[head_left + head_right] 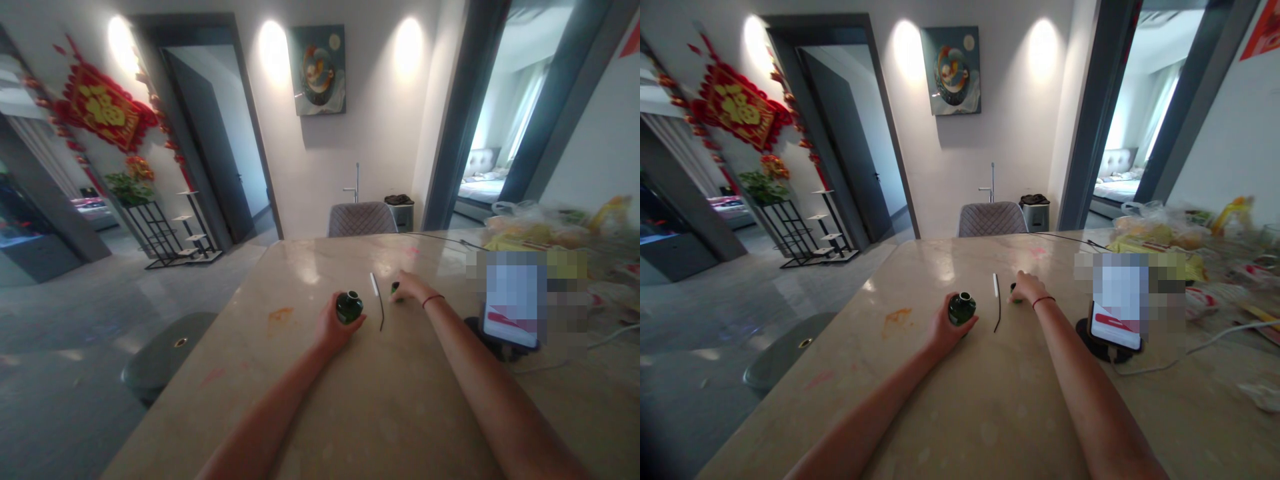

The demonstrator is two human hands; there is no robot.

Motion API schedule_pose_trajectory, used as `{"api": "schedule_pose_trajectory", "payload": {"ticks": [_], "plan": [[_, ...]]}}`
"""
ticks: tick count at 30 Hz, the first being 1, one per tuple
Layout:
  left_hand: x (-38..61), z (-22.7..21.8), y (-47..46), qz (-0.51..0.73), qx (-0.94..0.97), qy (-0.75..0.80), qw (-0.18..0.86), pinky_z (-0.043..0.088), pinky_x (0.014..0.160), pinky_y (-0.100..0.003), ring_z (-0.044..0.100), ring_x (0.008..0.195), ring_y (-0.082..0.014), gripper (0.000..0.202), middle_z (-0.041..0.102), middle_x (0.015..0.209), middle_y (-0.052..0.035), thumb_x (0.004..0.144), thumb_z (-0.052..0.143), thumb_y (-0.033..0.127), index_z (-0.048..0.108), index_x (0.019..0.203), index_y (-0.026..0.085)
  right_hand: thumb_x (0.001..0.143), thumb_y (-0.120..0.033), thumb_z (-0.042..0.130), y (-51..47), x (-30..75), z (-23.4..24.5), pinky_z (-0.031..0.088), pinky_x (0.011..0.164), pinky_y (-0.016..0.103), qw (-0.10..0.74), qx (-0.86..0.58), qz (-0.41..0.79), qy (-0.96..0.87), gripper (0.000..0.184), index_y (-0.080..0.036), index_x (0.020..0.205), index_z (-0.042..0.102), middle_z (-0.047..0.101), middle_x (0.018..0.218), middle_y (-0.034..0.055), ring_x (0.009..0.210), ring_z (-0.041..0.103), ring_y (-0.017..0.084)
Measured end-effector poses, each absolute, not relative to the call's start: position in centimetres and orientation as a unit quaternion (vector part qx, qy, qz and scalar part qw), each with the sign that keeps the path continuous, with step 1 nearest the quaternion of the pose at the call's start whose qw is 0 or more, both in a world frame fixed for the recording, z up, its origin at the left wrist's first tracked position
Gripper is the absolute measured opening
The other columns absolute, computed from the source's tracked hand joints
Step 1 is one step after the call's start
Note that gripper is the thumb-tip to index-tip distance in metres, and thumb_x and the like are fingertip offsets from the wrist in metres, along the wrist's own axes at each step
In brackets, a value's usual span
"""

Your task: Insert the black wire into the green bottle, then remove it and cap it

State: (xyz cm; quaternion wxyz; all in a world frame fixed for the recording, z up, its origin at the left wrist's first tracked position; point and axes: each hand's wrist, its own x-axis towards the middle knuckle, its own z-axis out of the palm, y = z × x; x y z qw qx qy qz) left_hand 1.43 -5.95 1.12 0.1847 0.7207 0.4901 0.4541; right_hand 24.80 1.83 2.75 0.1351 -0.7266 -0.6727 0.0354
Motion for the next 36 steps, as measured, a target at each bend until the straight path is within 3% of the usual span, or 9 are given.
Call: {"api": "schedule_pose_trajectory", "payload": {"ticks": [3,6,8,11,20,24,29,32,36], "plan": [[1.4,1.0,-5.8,0.45,0.723,0.492,0.18,0.044,0.073,-0.03,0.057,0.082,-0.0169,0.054,0.061,0.092,-0.0027,0.06,0.066,0.046,0.047,0.104,0.021,0.065,-0.042,0.064,1.2,23.5,4.5,0.041,0.082,0.03,0.2,-0.687,-0.019,-0.698,0.06,-0.014,0.116,0.051,0.059,0.111,0.0143,0.102,0.054,0.023],[1.5,1.0,-5.7,0.443,0.727,0.496,0.172,0.044,0.074,-0.031,0.057,0.083,-0.0175,0.056,0.061,0.092,-0.003,0.06,0.066,0.047,0.046,0.105,0.021,0.077,-0.037,0.051,0.5,21.6,5.4,0.037,0.087,0.03,0.185,-0.636,-0.047,-0.748,0.037,-0.016,0.107,0.059,0.062,0.105,0.0116,0.102,0.053,0.021],[1.5,1.0,-5.8,0.441,0.728,0.496,0.172,0.044,0.074,-0.031,0.057,0.084,-0.0182,0.057,0.061,0.093,-0.0035,0.06,0.066,0.047,0.046,0.106,0.021,0.08,-0.033,0.048,0.1,20.5,5.2,0.035,0.086,0.033,0.122,-0.634,-0.053,-0.762,0.03,-0.014,0.096,0.064,0.064,0.098,0.0138,0.1,0.053,0.024],[1.5,1.2,-5.9,0.442,0.726,0.497,0.173,0.044,0.074,-0.031,0.057,0.083,-0.0181,0.055,0.061,0.092,-0.0032,0.06,0.066,0.047,0.046,0.105,0.021,0.08,-0.033,0.048,-0.4,19.4,4.2,0.031,0.089,0.038,0.069,-0.642,-0.077,-0.759,0.033,-0.008,0.094,0.064,0.062,0.1,0.019,0.105,0.048,0.028],[1.6,1.5,-6.1,0.438,0.724,0.502,0.179,0.044,0.075,-0.03,0.057,0.082,-0.0172,0.054,0.06,0.091,-0.0015,0.06,0.066,0.046,0.046,0.104,0.023,0.078,-0.022,0.046,-0.7,18.7,3.0,0.021,0.094,0.043,0.069,-0.65,-0.092,-0.751,0.03,-0.007,0.097,0.063,0.058,0.104,0.021,0.107,0.043,0.03],[1.5,1.4,-6.0,0.435,0.727,0.501,0.174,0.044,0.075,-0.03,0.057,0.083,-0.0173,0.054,0.06,0.092,-0.0019,0.06,0.066,0.046,0.046,0.104,0.022,0.077,-0.022,0.045,-0.9,18.4,4.1,0.027,0.09,0.041,0.089,-0.663,-0.107,-0.736,0.028,-0.009,0.094,0.064,0.06,0.101,0.0191,0.102,0.046,0.029],[1.5,1.3,-5.9,0.435,0.728,0.501,0.172,0.044,0.073,-0.03,0.057,0.081,-0.017,0.054,0.061,0.091,-0.0025,0.06,0.065,0.046,0.046,0.105,0.021,0.08,-0.025,0.044,-1.3,18.2,6.4,0.037,0.073,0.032,0.183,-0.685,-0.094,-0.699,0.025,-0.013,0.093,0.061,0.064,0.089,0.0136,0.086,0.055,0.024],[1.6,1.3,-5.9,0.433,0.727,0.504,0.175,0.044,0.073,-0.03,0.057,0.082,-0.0171,0.055,0.061,0.091,-0.0026,0.06,0.065,0.046,0.046,0.106,0.022,0.083,-0.027,0.041,-1.3,18.0,6.9,0.038,0.064,0.027,0.223,-0.687,-0.045,-0.69,0.024,-0.018,0.091,0.061,0.065,0.085,0.0084,0.076,0.058,0.019],[1.6,1.3,-5.9,0.435,0.723,0.507,0.177,0.044,0.075,-0.031,0.057,0.083,-0.0175,0.056,0.061,0.092,-0.0027,0.06,0.066,0.045,0.046,0.106,0.022,0.084,-0.029,0.04,-1.1,17.9,6.5,0.039,0.063,0.025,0.254,-0.677,-0.028,-0.69,0.023,-0.021,0.092,0.061,0.067,0.088,0.0058,0.077,0.06,0.017]]}}
